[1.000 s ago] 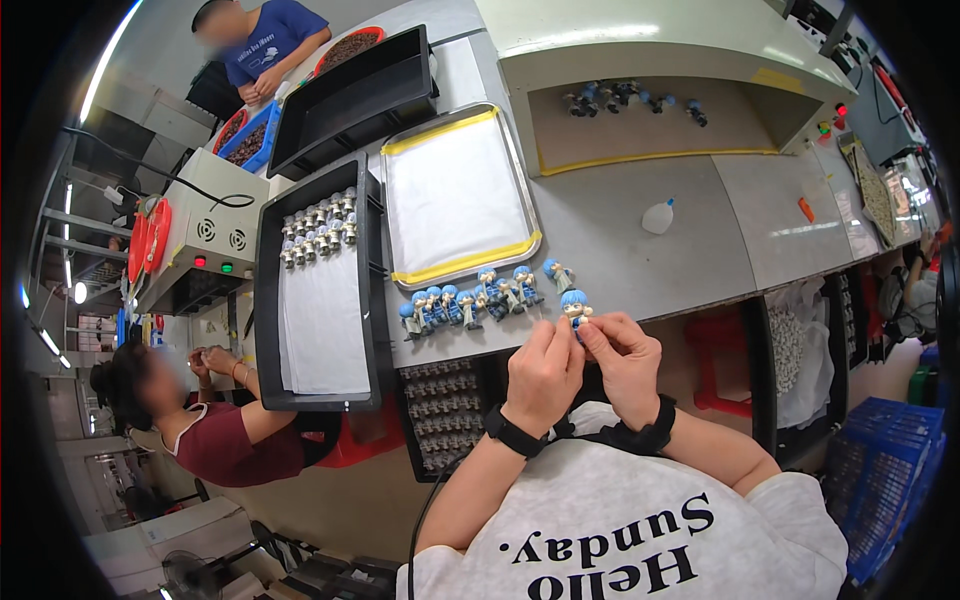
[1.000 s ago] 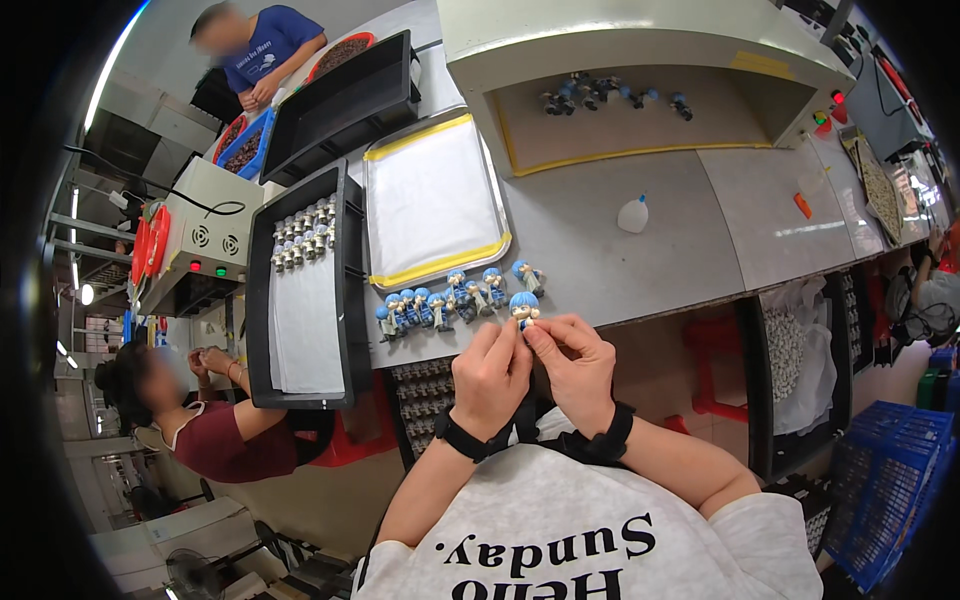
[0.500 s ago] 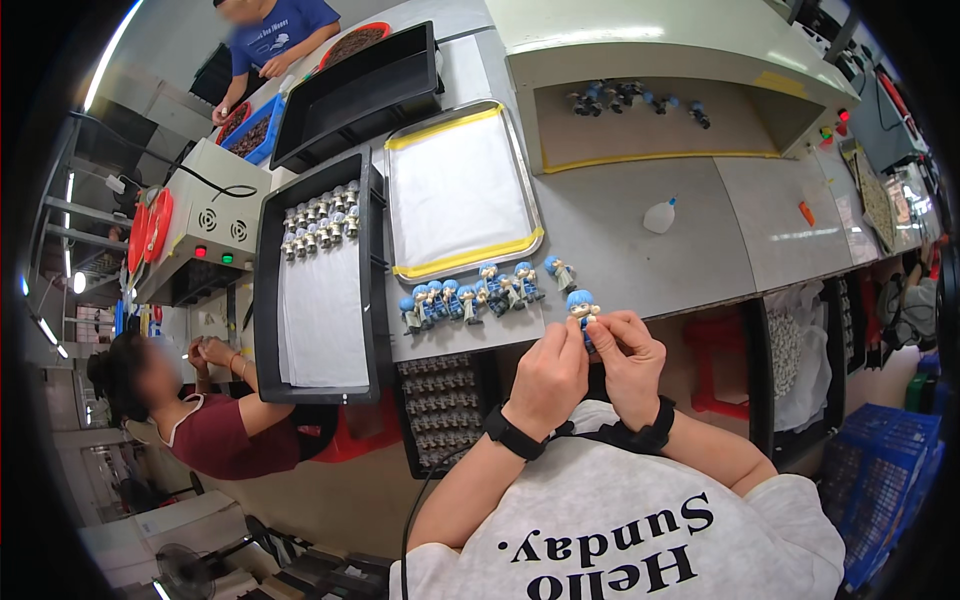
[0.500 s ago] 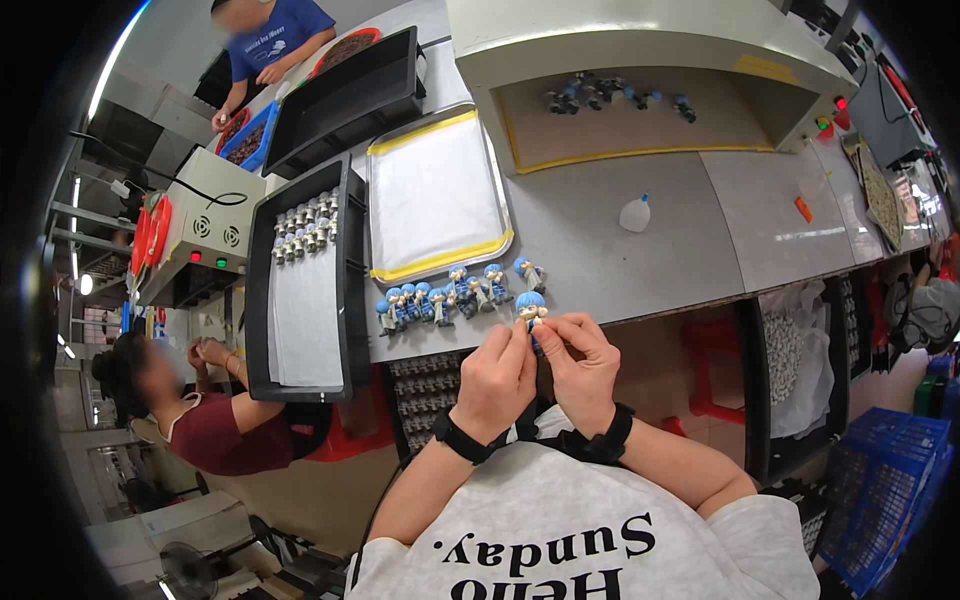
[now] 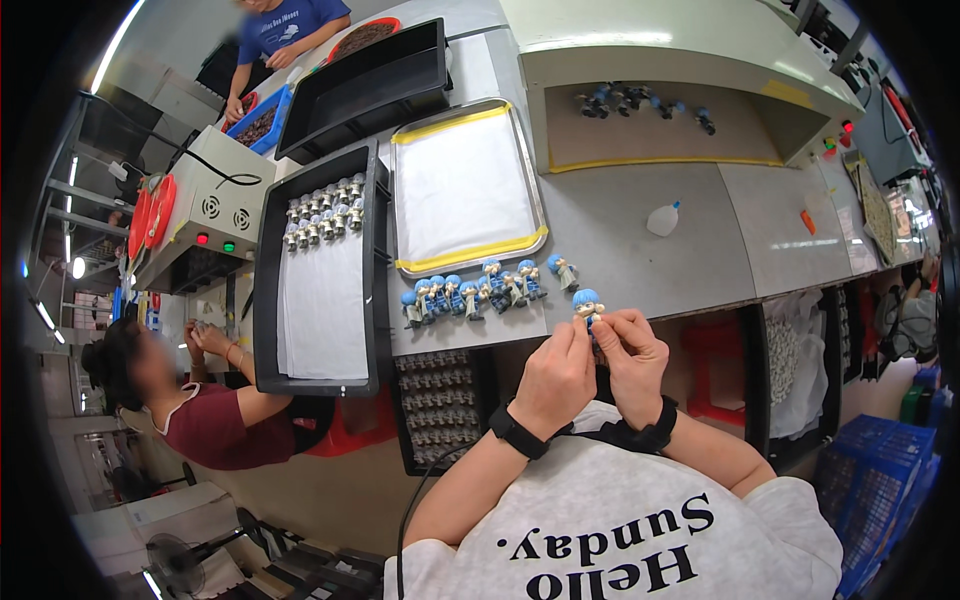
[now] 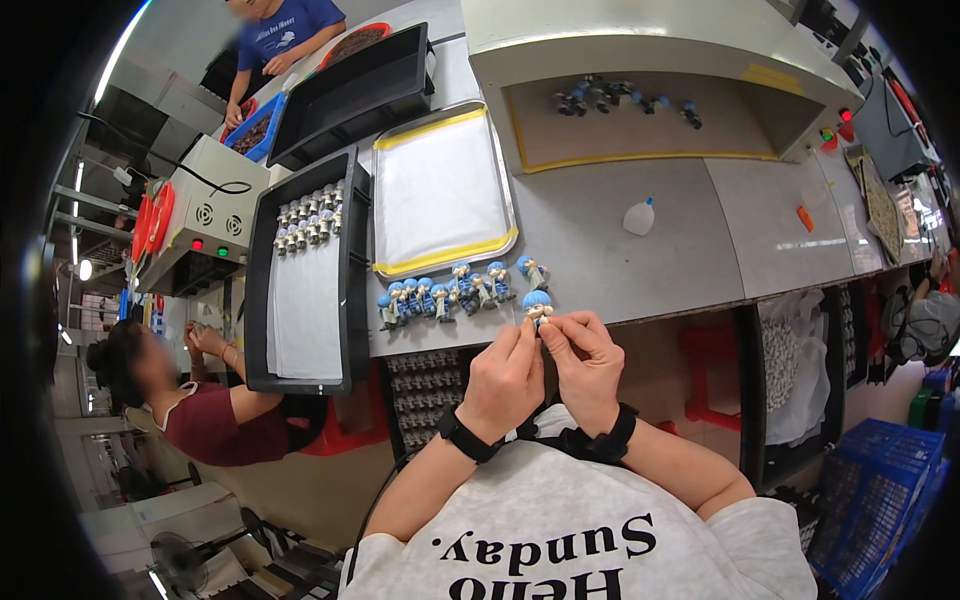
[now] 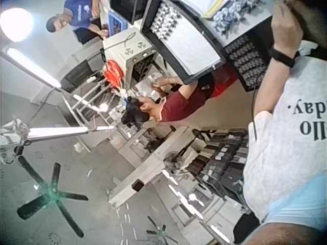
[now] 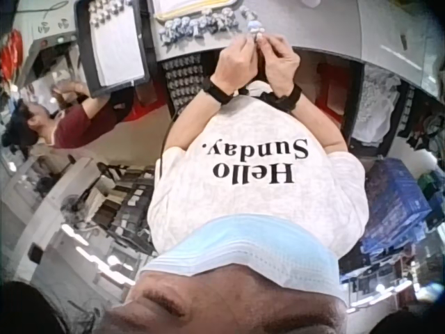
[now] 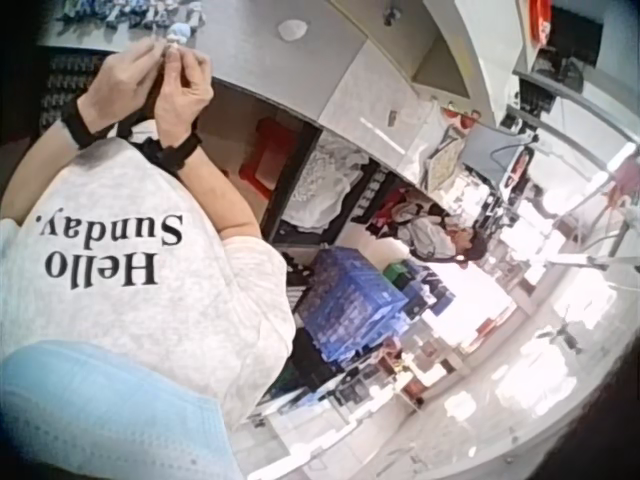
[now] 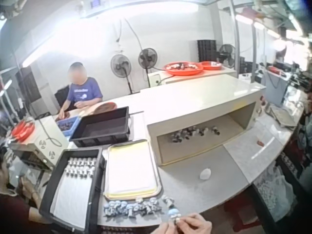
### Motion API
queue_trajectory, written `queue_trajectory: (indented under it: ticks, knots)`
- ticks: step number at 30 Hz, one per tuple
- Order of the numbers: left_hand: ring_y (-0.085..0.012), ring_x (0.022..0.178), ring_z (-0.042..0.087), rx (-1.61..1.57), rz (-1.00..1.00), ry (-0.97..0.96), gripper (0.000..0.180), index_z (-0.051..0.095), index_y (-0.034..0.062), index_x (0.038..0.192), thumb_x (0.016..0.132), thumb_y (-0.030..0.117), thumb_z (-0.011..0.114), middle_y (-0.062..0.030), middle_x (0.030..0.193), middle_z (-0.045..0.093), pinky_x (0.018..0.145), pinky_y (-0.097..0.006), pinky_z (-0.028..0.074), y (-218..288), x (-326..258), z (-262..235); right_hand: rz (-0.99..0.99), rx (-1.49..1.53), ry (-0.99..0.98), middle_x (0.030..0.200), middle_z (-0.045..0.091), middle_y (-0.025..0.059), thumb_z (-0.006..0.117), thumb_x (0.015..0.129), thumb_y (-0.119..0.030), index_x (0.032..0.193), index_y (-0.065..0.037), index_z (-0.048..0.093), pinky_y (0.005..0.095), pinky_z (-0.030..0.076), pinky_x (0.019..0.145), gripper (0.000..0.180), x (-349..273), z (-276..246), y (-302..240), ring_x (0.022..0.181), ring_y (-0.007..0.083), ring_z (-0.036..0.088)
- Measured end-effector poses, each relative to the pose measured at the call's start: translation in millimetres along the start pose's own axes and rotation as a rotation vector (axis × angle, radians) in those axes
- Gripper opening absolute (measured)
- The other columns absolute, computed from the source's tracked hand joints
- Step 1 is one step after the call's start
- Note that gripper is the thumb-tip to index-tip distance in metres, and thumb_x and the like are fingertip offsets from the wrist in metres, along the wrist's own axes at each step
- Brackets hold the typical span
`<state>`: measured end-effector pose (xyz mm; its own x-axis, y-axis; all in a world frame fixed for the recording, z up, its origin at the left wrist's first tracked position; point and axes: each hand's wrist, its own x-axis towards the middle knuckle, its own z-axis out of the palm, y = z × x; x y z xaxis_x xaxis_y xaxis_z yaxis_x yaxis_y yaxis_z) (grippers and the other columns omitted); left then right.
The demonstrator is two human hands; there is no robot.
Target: The person assembles small blue figurines at a workstation. They repeatedly pick up a figurine, apply a small amount of adhesive from a white bottle, and attach a small white component to the figurine's head. The completed figurines are placed in a row on the table.
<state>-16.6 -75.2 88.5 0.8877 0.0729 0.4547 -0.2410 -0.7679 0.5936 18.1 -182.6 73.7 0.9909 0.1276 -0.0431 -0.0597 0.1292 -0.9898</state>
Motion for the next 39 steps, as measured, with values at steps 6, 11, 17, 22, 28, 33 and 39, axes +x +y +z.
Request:
queue_trajectory:
  ticks: [6,11,17,22,28,33,39]
  knots:
    - [-0.0311,0.059,0.057,-0.015,0.006,0.006,0.029,0.054,-0.0123,0.105,0.077,-0.005,0.058,-0.017,0.077,0.051,0.051,-0.035,0.048,1.3,-0.9,0.9,0.038,0.028,-0.011,0.085,0.059,0.001,0.066,0.083,-0.002,0.095,0.002,0.067,0.0177,0.042,0.063,0.013,-0.9,-1.7,-1.1,0.073,0.0054,0.051]
    - [-0.0313,0.059,0.056,-0.029,-0.001,0.0,0.028,0.054,-0.0121,0.105,0.077,-0.005,0.057,-0.0168,0.077,0.051,0.051,-0.036,0.047,0.3,-2.8,1.9,0.052,0.042,-0.021,0.085,0.058,0.0012,0.066,0.083,-0.002,0.096,0.002,0.067,0.0179,0.042,0.064,0.014,-1.2,-1.4,-2.3,0.074,0.0057,0.051]
    - [-0.0309,0.057,0.055,-0.037,-0.005,0.012,0.028,0.053,-0.0122,0.104,0.079,-0.003,0.058,-0.0162,0.076,0.05,0.049,-0.036,0.047,0.3,-3.8,4.2,0.0,-0.01,-0.035,0.086,0.058,0.0005,0.065,0.084,-0.003,0.097,0.002,0.067,0.0181,0.042,0.064,0.014,-0.8,-4.1,1.8,0.075,0.0055,0.051]
    - [-0.0307,0.057,0.055,-0.036,-0.02,0.015,0.027,0.054,-0.0123,0.104,0.079,-0.001,0.057,-0.0162,0.075,0.05,0.049,-0.036,0.046,1.3,-4.4,4.5,0.037,0.027,-0.046,0.09,0.057,0.0011,0.061,0.087,-0.006,0.098,0.003,0.067,0.0193,0.045,0.066,0.015,-2.4,-4.4,-2.7,0.078,0.0062,0.052]
    - [-0.0316,0.058,0.055,-0.043,-0.036,0.003,0.028,0.053,-0.012,0.105,0.079,-0.001,0.057,-0.0167,0.075,0.049,0.05,-0.037,0.046,1.6,-6.9,5.8,0.064,0.062,-0.08,0.093,0.057,0.0026,0.056,0.09,-0.009,0.099,0.003,0.067,0.0205,0.047,0.067,0.019,-3.1,-7.1,-4.3,0.08,0.0074,0.053]
    - [-0.0328,0.06,0.055,-0.055,-0.034,-0.011,0.029,0.052,-0.0116,0.106,0.079,-0.002,0.056,-0.0173,0.076,0.05,0.051,-0.038,0.046,-1.3,-9.6,5.4,0.055,0.045,-0.093,0.093,0.057,0.0029,0.056,0.089,-0.009,0.099,0.004,0.067,0.0204,0.046,0.066,0.019,-3.3,-8.5,-1.0,0.079,0.0074,0.053]
    - [-0.0337,0.061,0.055,-0.111,-0.059,-0.025,0.029,0.052,-0.0119,0.106,0.08,-0.001,0.056,-0.0181,0.077,0.051,0.052,-0.039,0.046,-3.5,-11.7,5.1,0.075,0.046,-0.098,0.094,0.057,0.0029,0.056,0.089,-0.009,0.099,0.003,0.067,0.0205,0.047,0.066,0.019,-3.1,-8.2,-1.0,0.079,0.0073,0.053]
